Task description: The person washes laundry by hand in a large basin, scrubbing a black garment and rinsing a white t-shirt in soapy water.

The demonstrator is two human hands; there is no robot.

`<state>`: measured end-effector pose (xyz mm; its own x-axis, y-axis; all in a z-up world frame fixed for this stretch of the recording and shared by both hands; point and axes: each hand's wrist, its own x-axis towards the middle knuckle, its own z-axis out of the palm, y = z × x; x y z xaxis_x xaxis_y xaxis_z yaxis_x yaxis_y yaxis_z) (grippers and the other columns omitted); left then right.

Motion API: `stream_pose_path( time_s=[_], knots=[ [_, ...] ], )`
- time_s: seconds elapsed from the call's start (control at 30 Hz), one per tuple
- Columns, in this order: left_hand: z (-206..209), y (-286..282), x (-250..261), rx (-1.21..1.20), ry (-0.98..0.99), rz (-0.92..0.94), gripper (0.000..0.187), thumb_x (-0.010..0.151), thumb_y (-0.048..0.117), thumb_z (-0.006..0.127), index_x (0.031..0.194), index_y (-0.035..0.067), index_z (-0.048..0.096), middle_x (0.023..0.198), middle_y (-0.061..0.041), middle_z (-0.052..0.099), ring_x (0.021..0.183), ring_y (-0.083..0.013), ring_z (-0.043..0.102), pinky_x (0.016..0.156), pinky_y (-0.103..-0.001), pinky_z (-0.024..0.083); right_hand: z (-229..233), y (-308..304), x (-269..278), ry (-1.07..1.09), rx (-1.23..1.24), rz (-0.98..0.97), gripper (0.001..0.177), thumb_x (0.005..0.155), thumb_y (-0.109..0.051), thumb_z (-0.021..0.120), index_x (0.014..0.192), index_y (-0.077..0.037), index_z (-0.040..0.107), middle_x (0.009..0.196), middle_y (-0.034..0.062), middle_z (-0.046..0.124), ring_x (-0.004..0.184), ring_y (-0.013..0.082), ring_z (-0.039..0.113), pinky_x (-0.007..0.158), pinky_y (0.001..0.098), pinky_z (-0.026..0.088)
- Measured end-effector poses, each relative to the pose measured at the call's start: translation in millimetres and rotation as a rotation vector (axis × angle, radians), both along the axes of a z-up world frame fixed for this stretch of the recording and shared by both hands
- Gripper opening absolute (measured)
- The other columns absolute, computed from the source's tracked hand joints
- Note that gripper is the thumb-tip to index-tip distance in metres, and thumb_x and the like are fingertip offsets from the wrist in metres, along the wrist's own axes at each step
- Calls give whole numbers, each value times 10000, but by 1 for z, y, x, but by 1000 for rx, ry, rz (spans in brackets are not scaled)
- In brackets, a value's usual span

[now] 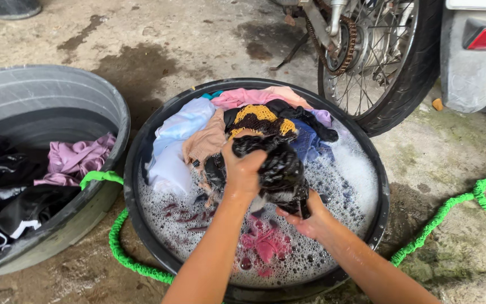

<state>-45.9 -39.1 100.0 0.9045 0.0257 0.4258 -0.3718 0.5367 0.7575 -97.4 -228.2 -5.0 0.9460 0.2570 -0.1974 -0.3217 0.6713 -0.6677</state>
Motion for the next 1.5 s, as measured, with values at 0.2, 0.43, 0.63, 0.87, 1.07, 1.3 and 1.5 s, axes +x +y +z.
stream_pose_path(
  time_s=[0.2, 0.43, 0.63, 0.87, 1.07, 1.3, 1.5],
  knots=[
    [-10, 15, -12, 234, -295, -79, 174, 702, 65, 626, 851, -7, 678, 928, -56, 676, 879, -144, 650, 884, -270, 528, -8, -20, -1, 249, 118, 569, 625, 1062, -509, 344, 1137, 79, 544, 695, 184, 579, 441, 162, 569, 305, 211, 460],
    [-30, 10, 1, -180, 77, -371, 311, 633, 46, 614, 930, -21, 679, 905, -144, 696, 836, -240, 675, 822, -375, 556, 20, 5, 4, 45, 257, 681, 536, 1211, -335, 399, 1222, 192, 492, 900, 249, 596, 595, 208, 615, 471, 227, 532],
    [-29, 11, 28, -716, 452, -269, 344, 897, 197, 542, 1095, -46, 685, 1049, -178, 722, 958, -337, 705, 907, -499, 572, 92, 14, -13, 301, -18, -73, 399, 913, -290, 510, 1235, -54, 529, 1177, 265, 615, 886, 343, 732, 647, 363, 661],
    [6, 17, 16, -826, 841, -272, 596, 939, 533, 362, 1177, 88, 679, 1190, -110, 702, 1093, -333, 679, 998, -532, 529, 63, -12, -12, -307, -346, -358, 789, 773, 93, 726, 1490, -46, 428, 1117, 176, 593, 849, 214, 669, 690, 300, 626],
    [-3, 5, -1, -769, 1065, -400, 644, 887, 578, 358, 1211, 130, 686, 1213, -110, 714, 1122, -343, 677, 1008, -546, 507, 84, -30, -15, -959, -1352, -746, 609, 679, -123, 870, 1178, -5, 543, 940, 124, 621, 645, 210, 592, 593, 321, 501],
    [-13, -15, -11, -585, 1160, -455, 708, 814, 711, 569, 1194, 131, 712, 1178, -94, 737, 1088, -289, 706, 979, -469, 543, 138, -2, -40, -1412, -1105, -759, 354, 772, -102, 796, 853, -33, 459, 1089, 293, 669, 1100, 420, 684, 1099, 523, 501],
    [-8, -24, -4, -640, 1078, -496, 495, 871, 540, 613, 1116, 132, 750, 1134, -61, 754, 1047, -251, 721, 868, -398, 600, 150, 0, -40, -1520, -1162, -744, 137, 895, 99, 671, 982, 40, 583, 918, 221, 690, 940, 362, 736, 1014, 601, 591]
  ],
)
